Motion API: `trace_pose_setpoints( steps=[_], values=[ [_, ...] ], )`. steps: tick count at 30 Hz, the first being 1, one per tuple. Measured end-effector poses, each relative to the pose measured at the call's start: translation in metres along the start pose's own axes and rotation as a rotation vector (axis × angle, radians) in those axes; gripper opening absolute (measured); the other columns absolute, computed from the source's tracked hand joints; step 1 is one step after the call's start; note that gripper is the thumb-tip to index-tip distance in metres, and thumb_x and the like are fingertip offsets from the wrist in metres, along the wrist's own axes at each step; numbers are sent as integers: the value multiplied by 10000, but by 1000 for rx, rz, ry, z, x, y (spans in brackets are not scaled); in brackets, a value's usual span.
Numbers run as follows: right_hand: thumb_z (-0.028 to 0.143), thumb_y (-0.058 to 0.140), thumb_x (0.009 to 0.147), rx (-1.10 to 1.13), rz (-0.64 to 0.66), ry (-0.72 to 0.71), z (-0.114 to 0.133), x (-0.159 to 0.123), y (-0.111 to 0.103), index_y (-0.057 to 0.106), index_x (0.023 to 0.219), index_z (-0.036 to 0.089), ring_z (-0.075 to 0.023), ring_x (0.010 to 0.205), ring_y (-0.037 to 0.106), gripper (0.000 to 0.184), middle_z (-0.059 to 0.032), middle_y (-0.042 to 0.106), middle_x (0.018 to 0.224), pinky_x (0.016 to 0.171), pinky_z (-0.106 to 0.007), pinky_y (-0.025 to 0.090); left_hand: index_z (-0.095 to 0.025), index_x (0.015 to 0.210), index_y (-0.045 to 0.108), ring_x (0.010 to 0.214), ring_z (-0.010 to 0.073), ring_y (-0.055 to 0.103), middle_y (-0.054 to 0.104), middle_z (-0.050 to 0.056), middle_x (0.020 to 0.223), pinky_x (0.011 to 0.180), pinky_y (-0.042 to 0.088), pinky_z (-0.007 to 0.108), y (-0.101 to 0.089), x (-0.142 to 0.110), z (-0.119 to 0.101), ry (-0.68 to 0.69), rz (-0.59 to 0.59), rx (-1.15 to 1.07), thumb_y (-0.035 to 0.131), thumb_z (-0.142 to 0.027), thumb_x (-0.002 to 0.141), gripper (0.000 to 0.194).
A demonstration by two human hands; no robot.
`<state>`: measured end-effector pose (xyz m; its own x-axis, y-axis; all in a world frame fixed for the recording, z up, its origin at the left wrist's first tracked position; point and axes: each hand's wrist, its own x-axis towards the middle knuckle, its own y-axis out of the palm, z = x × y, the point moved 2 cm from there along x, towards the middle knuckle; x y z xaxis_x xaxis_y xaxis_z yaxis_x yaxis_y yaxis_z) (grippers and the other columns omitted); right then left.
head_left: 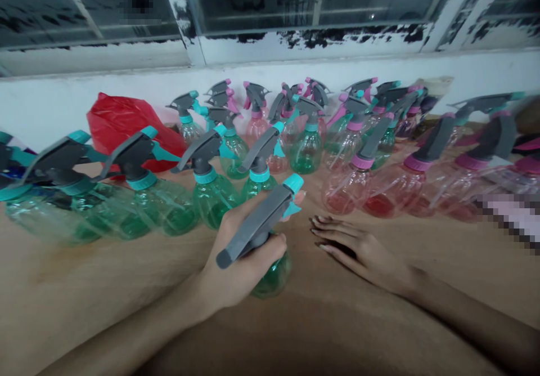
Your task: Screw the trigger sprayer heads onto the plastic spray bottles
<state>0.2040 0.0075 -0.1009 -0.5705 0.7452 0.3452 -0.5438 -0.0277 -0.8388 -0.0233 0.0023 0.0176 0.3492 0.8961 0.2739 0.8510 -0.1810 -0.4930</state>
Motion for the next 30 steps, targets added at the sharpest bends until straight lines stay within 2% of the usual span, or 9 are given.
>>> trace_pose_setpoints(
  steps=[4,6,9,14,18,24,30],
  values=[
    [263,458,936,4,-2,9,0,0,0,536,1247,247,-211,1283,437,321,-36,546,1328,1062,-461,398,-241,847,655,733,169,637,677,-14,933,710,514,284,0,1,-1,-11,-28,-15,508,-120,695,243],
    [265,450,941,-1,12,13,0,0,0,531,1252,239,-206,1292,424,323,-37,537,1338,1069,-453,392,-234,817,660,678,164,633,681,-12,876,660,514,281,0,1,0,-20,-35,-8,513,-126,686,224],
    [272,443,945,-14,25,11,0,-1,1,524,1260,226,-199,1300,412,328,-40,531,1345,1078,-445,380,-232,810,660,698,162,642,670,-18,807,677,521,272,0,2,0,-7,-23,-24,517,-129,702,207],
    [278,436,950,-15,13,5,0,-1,1,537,1249,205,-199,1289,428,324,-55,537,1338,1075,-435,383,-199,712,621,663,134,617,658,3,902,653,515,260,1,-2,0,-3,-43,-49,509,-128,707,133],
    [271,445,945,-5,14,0,0,-1,2,536,1253,223,-200,1292,424,324,-45,529,1348,1074,-438,383,-209,770,612,647,133,610,638,-18,765,629,499,247,2,-4,1,-53,-13,-54,512,-131,723,135],
    [260,459,936,14,4,9,-1,-1,2,534,1263,240,-205,1294,422,336,-34,526,1351,1074,-445,381,-234,853,605,721,142,627,642,-18,840,665,498,251,1,-1,1,-65,68,-92,497,-113,755,190],
    [262,477,926,15,3,11,-2,-2,2,541,1261,241,-202,1289,429,341,-31,532,1346,1071,-428,387,-242,1027,616,751,153,634,617,-1,875,696,514,265,0,2,1,-20,67,-108,505,-69,691,393]
  ],
)
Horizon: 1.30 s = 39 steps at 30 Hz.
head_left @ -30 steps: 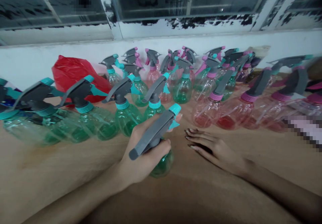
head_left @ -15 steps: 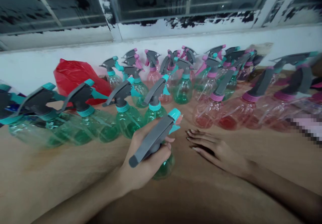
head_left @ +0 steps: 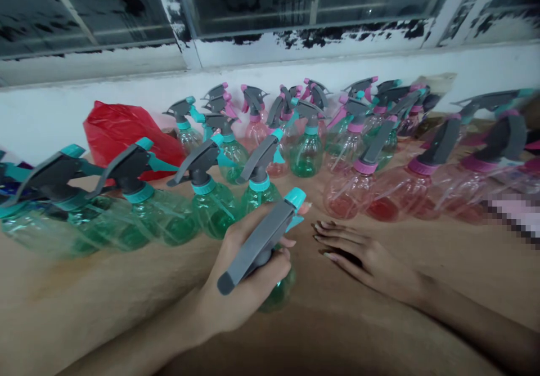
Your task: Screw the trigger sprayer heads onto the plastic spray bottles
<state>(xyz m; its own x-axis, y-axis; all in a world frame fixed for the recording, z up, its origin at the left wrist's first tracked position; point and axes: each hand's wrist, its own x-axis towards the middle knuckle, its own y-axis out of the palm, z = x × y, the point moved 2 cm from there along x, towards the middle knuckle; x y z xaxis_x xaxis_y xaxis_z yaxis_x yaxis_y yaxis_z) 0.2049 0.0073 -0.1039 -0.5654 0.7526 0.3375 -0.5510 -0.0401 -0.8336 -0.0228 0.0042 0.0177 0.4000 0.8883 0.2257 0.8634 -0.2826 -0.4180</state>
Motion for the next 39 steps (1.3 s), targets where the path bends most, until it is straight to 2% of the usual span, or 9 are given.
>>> trace_pose_setpoints(
  steps=[4,9,14,20,24,28,31,39],
  values=[
    [271,467,933,-26,5,11,0,0,0,535,1265,239,-199,1296,419,341,-27,528,1350,1071,-424,388,-251,993,624,729,158,630,622,-9,833,706,519,275,0,1,1,48,-24,37,507,-77,670,385],
    [276,447,945,-51,28,-6,2,2,-2,534,1257,207,-189,1293,422,332,-45,532,1345,1076,-423,382,-255,931,605,730,163,627,621,-10,805,696,513,267,0,1,4,19,-15,74,508,-113,689,296],
    [261,454,940,-44,29,1,2,2,-3,540,1253,210,-202,1286,433,329,-54,539,1337,1073,-438,384,-252,879,602,671,167,608,591,-27,728,661,509,280,-2,3,-3,53,-14,68,494,-131,686,252],
    [258,468,933,-49,12,-20,0,1,-2,521,1271,226,-208,1282,439,343,-47,538,1338,1065,-450,395,-258,830,579,676,160,587,575,-35,747,657,487,285,-4,3,-6,76,-14,121,455,-103,671,255],
    [257,462,935,-55,13,-29,1,1,-3,533,1258,212,-211,1284,436,333,-56,544,1331,1061,-444,400,-261,785,567,587,152,531,544,-42,695,597,467,281,-4,2,-6,85,-29,155,441,-126,671,217],
    [251,464,935,-51,5,-22,4,2,-4,540,1248,216,-213,1275,447,323,-57,552,1323,1057,-451,405,-250,891,604,582,153,522,544,-45,674,584,463,274,-3,2,-5,79,-37,146,475,-129,689,269],
    [248,472,931,-41,9,-15,4,2,-4,535,1256,226,-214,1271,452,331,-51,553,1322,1058,-454,405,-229,985,614,645,157,575,597,-30,757,634,479,279,-3,2,-3,80,-42,117,492,-97,683,352],
    [234,480,922,-27,0,-26,2,1,-4,534,1266,248,-226,1279,441,349,-42,544,1332,1052,-467,407,-251,933,631,714,168,632,643,-20,793,709,522,284,0,2,-3,56,-64,80,510,-98,677,322]
  ],
)
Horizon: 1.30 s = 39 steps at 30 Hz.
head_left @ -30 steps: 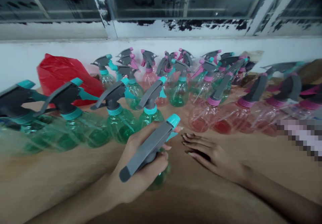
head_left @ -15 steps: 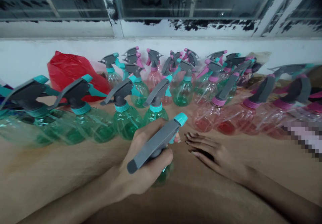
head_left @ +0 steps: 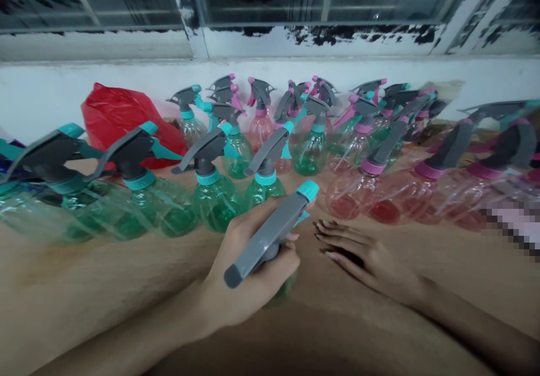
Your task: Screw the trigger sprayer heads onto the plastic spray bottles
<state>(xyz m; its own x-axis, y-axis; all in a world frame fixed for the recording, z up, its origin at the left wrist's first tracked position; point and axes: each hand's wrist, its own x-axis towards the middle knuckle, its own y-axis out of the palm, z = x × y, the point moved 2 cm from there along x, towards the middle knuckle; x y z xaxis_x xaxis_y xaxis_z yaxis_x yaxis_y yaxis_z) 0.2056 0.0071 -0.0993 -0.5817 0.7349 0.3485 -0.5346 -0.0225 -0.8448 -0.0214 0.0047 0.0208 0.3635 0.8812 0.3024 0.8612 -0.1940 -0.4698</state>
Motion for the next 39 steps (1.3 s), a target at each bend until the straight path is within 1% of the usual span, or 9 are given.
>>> trace_pose_setpoints(
  steps=[5,9,16,20,24,29,32,37,39],
  values=[
    [240,481,921,3,12,4,-1,0,0,530,1267,236,-225,1281,439,350,-51,540,1335,1059,-463,398,-235,844,601,728,171,631,654,-14,820,716,525,294,0,-2,1,10,-11,30,507,-100,677,235],
    [242,473,927,-2,24,-1,-1,0,1,529,1265,226,-219,1286,432,343,-54,539,1336,1061,-464,394,-228,811,570,655,156,605,616,-26,749,668,509,286,1,-3,2,-7,-7,50,500,-96,690,192],
    [241,482,921,12,-3,8,1,1,0,543,1253,239,-224,1273,450,337,-53,552,1322,1047,-467,408,-235,878,556,689,154,619,579,-38,732,687,509,275,1,-3,0,-11,17,-2,497,-71,690,257],
    [237,475,924,5,10,4,1,1,0,543,1252,233,-219,1278,443,335,-53,543,1331,1056,-463,399,-240,888,575,681,156,618,605,-31,754,691,519,285,0,-4,0,-12,21,-14,502,-83,684,267],
    [230,487,914,29,5,0,-1,0,0,550,1249,248,-224,1268,456,341,-48,550,1325,1047,-461,409,-245,978,594,711,153,626,623,-24,813,723,524,283,1,-4,1,-18,30,-53,511,-71,686,350],
    [234,488,915,3,9,-2,-2,-1,1,533,1267,240,-223,1277,444,355,-51,537,1339,1052,-463,405,-246,1041,593,711,151,632,595,-39,749,677,511,254,-1,-3,0,-33,80,-80,500,-42,673,431],
    [235,486,916,6,-8,1,1,0,0,547,1257,239,-223,1275,448,346,-51,540,1336,1057,-453,402,-258,1023,608,693,158,611,602,-37,769,663,508,262,-2,-1,-2,-18,75,-39,488,-48,667,430],
    [246,485,916,16,-14,16,4,1,-2,560,1250,251,-230,1259,467,343,-47,556,1319,1047,-450,412,-281,936,622,750,174,604,648,-40,866,743,512,291,-4,1,-4,5,36,23,464,-81,661,375],
    [243,484,916,13,-15,11,4,1,-2,555,1253,257,-230,1260,466,345,-43,555,1321,1047,-458,410,-284,889,613,728,174,603,651,-41,842,719,519,291,-4,1,-4,2,41,33,458,-104,658,332]
  ],
)
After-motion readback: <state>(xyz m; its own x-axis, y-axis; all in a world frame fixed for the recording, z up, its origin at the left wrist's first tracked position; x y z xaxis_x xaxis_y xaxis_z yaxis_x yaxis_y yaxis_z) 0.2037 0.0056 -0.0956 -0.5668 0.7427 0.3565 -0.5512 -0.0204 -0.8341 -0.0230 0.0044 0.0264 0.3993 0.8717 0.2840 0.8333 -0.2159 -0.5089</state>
